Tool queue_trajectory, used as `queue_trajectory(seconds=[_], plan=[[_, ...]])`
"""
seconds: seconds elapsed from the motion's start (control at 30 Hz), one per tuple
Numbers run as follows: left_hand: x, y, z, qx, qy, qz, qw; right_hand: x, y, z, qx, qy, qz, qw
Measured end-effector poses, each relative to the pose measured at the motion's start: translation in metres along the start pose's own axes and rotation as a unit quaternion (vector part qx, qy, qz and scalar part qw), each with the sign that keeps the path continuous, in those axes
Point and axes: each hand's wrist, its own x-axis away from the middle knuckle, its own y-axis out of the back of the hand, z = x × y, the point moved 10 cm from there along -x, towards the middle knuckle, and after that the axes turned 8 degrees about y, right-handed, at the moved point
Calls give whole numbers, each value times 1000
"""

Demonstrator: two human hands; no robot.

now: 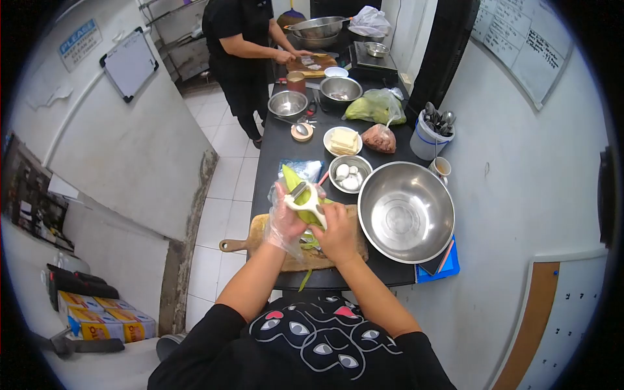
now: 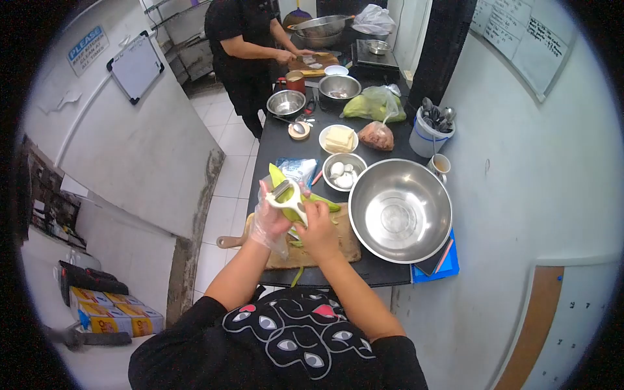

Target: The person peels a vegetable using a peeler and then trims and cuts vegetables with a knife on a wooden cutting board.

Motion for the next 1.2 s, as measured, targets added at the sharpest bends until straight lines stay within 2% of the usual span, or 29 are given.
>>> queue_trajectory(seconds=[0.07, 0.1, 0.17, 0.2, 0.33, 0.53, 0.6, 0.7, 0.83, 0.9, 0.93, 1.0, 1.03, 1.07, 1.13, 1.2], plan=[[2, 9, 0, 67, 1, 9, 998, 1, -5, 4, -41, 6, 13, 999], [2, 24, 2, 21, 14, -53, 998, 2, -2, -4, -83, -44, -2, 996], [3, 46, 2, 65, 7, -163, 985, -2, 15, -11, -164, -143, -34, 975], [6, 56, 2, 87, 2, -215, 973, -5, 20, -11, -128, -132, -13, 983], [12, 48, -27, -97, -52, -199, 974, -14, 35, -5, -26, -97, 63, 993], [2, 38, -44, -201, -87, -221, 950, -28, 22, 6, 32, -66, 122, 990], [0, 50, -49, -161, -88, -243, 953, -26, 17, 4, 37, -66, 124, 989], [-6, 69, -44, -129, -91, -275, 948, -9, 8, -5, 34, -50, 64, 996], [-17, 96, -29, -71, -84, -328, 938, 2, 5, -17, 28, -81, 72, 994], [-24, 114, -27, -86, -108, -330, 934, 3, 7, -20, 31, -88, 64, 994], [-27, 119, -27, -95, -120, -330, 931, 7, 2, -23, 42, -105, 108, 988], [-21, 136, -50, -23, -131, -378, 916, 25, -4, -27, 60, -143, 193, 969], [-28, 123, -65, 16, -118, -324, 939, 37, -8, -33, 53, -154, 186, 969], [-32, 106, -82, -21, -140, -287, 947, 50, -16, -40, 48, -161, 182, 969], [-38, 86, -91, -127, -106, -257, 952, 55, -17, -47, 30, -165, 158, 973], [-33, 65, -88, -246, -128, -225, 934, 26, 7, -48, 7, -160, 97, 982]])
